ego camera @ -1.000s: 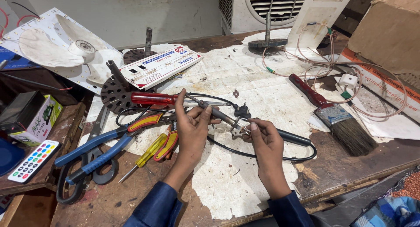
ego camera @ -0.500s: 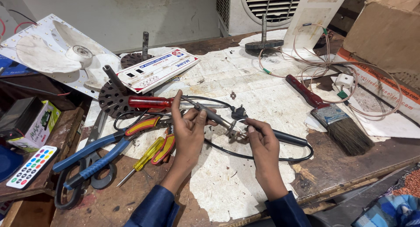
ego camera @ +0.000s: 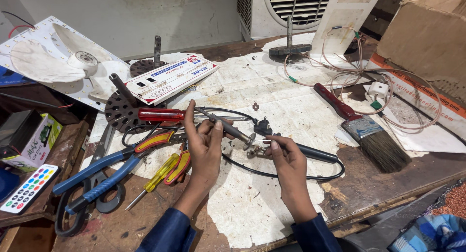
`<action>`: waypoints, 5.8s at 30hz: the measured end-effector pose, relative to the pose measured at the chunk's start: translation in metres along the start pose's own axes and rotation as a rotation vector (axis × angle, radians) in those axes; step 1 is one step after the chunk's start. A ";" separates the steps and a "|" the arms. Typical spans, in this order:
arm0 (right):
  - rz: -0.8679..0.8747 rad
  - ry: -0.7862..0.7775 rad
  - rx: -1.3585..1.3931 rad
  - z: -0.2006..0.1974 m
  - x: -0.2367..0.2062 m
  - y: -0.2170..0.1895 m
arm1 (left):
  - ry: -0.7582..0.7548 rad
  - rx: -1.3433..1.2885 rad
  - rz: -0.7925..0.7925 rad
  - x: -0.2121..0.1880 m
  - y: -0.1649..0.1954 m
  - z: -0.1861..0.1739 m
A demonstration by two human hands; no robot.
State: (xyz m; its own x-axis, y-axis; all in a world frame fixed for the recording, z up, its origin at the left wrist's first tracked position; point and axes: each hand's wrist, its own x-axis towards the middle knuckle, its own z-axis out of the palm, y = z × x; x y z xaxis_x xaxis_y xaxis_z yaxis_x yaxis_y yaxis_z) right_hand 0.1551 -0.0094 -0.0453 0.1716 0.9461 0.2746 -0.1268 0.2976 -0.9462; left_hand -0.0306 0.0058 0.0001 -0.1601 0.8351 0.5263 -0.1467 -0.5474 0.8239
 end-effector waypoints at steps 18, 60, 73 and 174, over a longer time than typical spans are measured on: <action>-0.017 0.064 -0.069 0.002 0.000 -0.002 | -0.010 0.042 -0.052 0.002 0.003 -0.001; 0.079 0.008 0.051 0.004 -0.003 -0.002 | 0.021 -0.029 -0.063 0.002 0.001 0.002; 0.040 -0.068 0.116 0.004 -0.003 -0.001 | 0.029 0.003 -0.099 0.001 0.000 0.002; 0.065 -0.061 0.083 0.005 0.005 -0.003 | -0.151 1.403 -0.049 0.014 0.056 -0.005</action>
State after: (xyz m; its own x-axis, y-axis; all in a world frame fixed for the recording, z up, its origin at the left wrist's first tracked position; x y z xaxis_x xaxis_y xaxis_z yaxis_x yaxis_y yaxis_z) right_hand 0.1518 -0.0048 -0.0402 0.1010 0.9689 0.2258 -0.2164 0.2429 -0.9456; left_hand -0.0457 -0.0137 0.0521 -0.0660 0.8981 0.4349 0.9451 -0.0836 0.3160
